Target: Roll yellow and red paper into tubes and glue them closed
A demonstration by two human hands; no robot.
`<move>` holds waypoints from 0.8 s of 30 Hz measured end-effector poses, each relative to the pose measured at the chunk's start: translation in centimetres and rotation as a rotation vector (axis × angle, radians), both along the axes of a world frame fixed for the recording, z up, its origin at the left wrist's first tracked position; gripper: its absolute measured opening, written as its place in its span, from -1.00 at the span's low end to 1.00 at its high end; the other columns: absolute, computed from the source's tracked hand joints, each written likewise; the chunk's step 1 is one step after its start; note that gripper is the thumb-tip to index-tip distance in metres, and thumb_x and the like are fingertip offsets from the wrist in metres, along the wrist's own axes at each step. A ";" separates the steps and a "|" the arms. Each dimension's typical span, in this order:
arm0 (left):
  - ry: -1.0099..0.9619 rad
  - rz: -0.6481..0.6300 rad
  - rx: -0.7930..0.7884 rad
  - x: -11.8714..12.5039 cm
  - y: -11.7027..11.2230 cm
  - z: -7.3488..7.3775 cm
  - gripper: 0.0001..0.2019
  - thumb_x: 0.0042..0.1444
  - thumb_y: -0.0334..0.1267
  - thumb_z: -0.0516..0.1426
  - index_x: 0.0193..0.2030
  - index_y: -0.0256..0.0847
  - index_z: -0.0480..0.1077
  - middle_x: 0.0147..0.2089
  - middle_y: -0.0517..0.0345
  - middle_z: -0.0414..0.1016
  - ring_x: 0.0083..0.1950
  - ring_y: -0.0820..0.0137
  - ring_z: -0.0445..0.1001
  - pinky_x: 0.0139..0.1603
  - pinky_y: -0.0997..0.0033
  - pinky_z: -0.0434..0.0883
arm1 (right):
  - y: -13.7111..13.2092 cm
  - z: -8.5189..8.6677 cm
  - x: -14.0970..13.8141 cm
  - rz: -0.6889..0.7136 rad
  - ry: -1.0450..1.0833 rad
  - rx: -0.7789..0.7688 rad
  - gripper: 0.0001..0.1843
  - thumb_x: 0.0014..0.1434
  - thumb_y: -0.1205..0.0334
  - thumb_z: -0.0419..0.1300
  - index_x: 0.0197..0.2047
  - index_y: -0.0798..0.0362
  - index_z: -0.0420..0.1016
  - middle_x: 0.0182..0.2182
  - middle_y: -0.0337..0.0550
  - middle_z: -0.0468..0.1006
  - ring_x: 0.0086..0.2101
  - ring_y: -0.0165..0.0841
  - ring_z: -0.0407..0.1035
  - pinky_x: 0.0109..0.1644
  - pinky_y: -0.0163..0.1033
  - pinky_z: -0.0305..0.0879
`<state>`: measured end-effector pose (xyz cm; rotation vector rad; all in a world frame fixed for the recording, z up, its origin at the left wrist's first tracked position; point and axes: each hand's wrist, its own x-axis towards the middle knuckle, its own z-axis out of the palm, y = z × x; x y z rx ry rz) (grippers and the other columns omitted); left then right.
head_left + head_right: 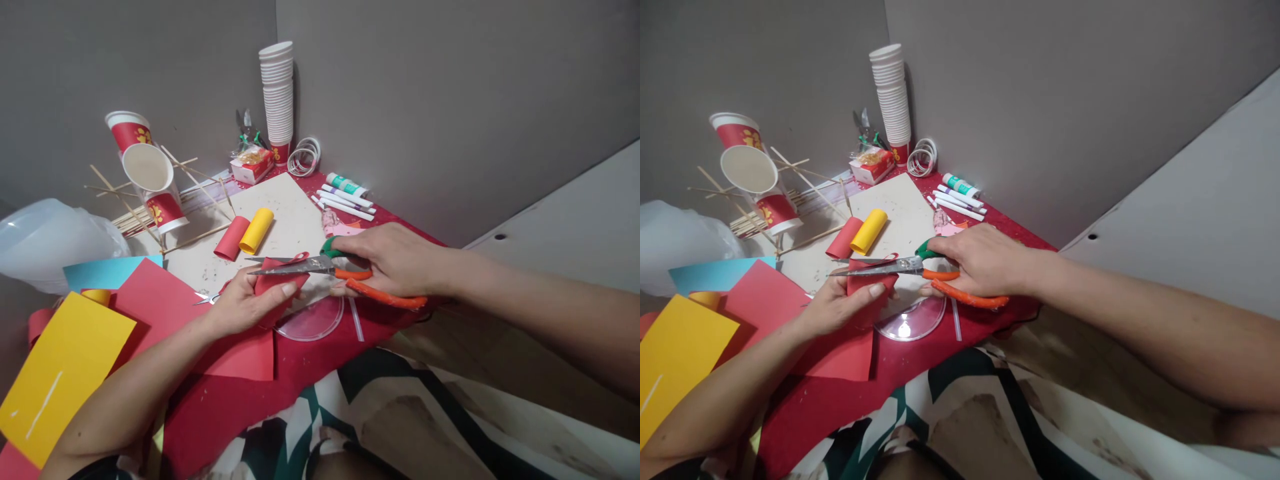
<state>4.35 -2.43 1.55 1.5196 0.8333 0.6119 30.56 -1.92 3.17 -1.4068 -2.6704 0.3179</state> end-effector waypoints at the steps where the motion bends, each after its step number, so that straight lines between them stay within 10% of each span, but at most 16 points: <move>1: 0.000 0.000 -0.012 0.0 0.0 0.0 -0.74 0.18 0.00 0.24 -0.20 -0.14 0.61 -0.32 0.06 0.62 -0.51 0.46 0.40 -0.51 0.43 0.42 | 0.0 -0.2 0.0 0.001 0.011 0.000 -0.46 0.16 -0.35 0.11 -0.33 0.02 0.38 -0.52 -0.15 0.45 -0.51 -0.32 0.26 -0.41 -0.23 0.04; 12: -0.071 0.039 -0.129 -0.5 1.1 -0.4 -0.72 0.13 -0.05 0.31 -0.22 -0.26 0.56 -0.29 0.04 0.61 -0.41 0.49 0.48 -0.42 0.55 0.42 | 1.8 -0.3 1.1 -0.107 0.144 0.154 -0.34 0.16 -0.47 -0.01 -0.41 -0.02 0.45 -0.62 -0.19 0.31 -0.60 -0.37 0.14 -0.46 -0.20 0.03; 18: -0.320 0.256 -0.363 -0.6 2.5 -0.1 -0.65 0.10 -0.06 0.32 -0.08 -0.26 0.50 -0.17 0.02 0.61 -0.36 0.43 0.53 -0.36 0.45 0.53 | 7.5 2.0 0.3 -0.510 -0.215 0.116 -0.36 0.24 -0.32 -0.02 -0.19 0.08 0.58 -0.38 0.02 0.57 -0.35 -0.14 0.47 -0.37 -0.20 0.12; 24: -0.453 0.378 -0.495 -0.4 3.3 -0.1 -0.61 0.15 -0.04 0.26 -0.01 -0.28 0.43 -0.22 -0.01 0.59 -0.36 0.39 0.55 -0.30 0.36 0.60 | 13.1 1.0 -1.2 -0.473 -0.255 0.082 -0.51 0.21 -0.12 0.17 -0.08 0.14 0.59 -0.20 0.16 0.63 -0.22 -0.06 0.48 -0.24 -0.12 0.25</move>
